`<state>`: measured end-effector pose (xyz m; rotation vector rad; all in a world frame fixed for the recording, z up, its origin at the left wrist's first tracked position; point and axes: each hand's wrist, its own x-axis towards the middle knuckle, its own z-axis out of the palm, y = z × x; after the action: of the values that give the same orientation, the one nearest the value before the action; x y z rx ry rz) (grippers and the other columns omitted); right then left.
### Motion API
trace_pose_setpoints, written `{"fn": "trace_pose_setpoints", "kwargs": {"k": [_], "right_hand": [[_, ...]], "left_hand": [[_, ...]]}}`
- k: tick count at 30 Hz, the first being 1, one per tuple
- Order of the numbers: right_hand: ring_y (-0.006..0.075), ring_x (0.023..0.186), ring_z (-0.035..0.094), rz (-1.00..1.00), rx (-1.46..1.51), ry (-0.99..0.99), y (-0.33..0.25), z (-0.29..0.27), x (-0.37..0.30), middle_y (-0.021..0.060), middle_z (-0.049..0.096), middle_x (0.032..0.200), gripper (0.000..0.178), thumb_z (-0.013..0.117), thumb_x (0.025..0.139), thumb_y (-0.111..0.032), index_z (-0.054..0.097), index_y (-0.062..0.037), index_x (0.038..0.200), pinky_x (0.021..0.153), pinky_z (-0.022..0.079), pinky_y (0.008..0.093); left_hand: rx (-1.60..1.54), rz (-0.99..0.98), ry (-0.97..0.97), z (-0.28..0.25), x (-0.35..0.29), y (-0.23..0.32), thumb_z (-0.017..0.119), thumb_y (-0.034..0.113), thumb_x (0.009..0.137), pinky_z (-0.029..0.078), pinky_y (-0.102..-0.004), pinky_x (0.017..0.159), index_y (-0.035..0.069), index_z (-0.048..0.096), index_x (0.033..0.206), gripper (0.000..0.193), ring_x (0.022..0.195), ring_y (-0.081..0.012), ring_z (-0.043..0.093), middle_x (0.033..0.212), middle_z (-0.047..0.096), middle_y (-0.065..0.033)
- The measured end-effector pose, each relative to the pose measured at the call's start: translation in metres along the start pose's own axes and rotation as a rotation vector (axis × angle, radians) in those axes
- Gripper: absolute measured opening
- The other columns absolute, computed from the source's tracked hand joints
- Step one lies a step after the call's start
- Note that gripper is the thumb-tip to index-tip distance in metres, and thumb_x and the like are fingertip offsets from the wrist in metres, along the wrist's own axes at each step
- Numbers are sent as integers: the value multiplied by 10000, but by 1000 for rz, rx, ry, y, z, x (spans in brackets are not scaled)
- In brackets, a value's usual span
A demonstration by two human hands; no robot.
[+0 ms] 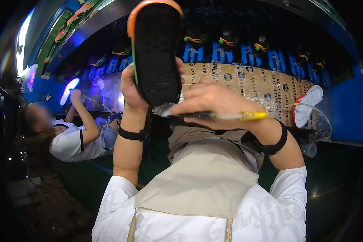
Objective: Applying adhesive or finish to the bottom of shoe soles using a brush on a manufacturing line.
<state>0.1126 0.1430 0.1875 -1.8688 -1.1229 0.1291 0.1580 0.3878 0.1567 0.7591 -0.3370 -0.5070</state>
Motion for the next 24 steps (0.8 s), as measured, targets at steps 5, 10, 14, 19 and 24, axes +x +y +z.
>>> {"fn": "trace_pose_setpoints", "kwargs": {"k": [5,10,14,19,24], "right_hand": [[275,837,664,-22,148,2,-4,-6,3,68,693,821,329,798,871,-125,760,-89,1196,826,501,403],[258,854,627,-99,-117,-111,-4,-6,1,48,663,905,352,802,856,-103,756,-123,1204,813,470,404],[261,856,615,-49,-173,2,-8,-10,2,49,639,875,338,799,855,-99,761,-126,1190,820,452,405],[250,856,617,-135,-262,-133,-4,-11,-1,50,635,863,350,789,854,-101,755,-112,1202,819,439,403],[243,868,616,-63,-352,-110,1,-16,-7,48,635,868,365,802,849,-120,749,-113,1210,819,435,398]], "left_hand": [[125,-66,-35,-6,4,6,392,474,1007,587,-483,1010,-130,466,1476,768,1176,-403,690,1319,643,-330],[207,-133,24,2,9,11,373,278,1057,566,-441,1051,-118,488,1470,584,1199,-347,697,1362,651,-277],[260,-206,65,-2,12,15,372,221,1072,563,-409,1057,-110,505,1462,529,1194,-319,701,1358,662,-249],[290,-347,92,-9,18,16,424,187,1083,574,-359,1004,-88,546,1442,468,1136,-231,717,1318,696,-187],[302,-330,126,0,20,19,487,225,1094,587,-284,870,-36,669,1332,397,1011,-145,721,1185,747,-105]]}}
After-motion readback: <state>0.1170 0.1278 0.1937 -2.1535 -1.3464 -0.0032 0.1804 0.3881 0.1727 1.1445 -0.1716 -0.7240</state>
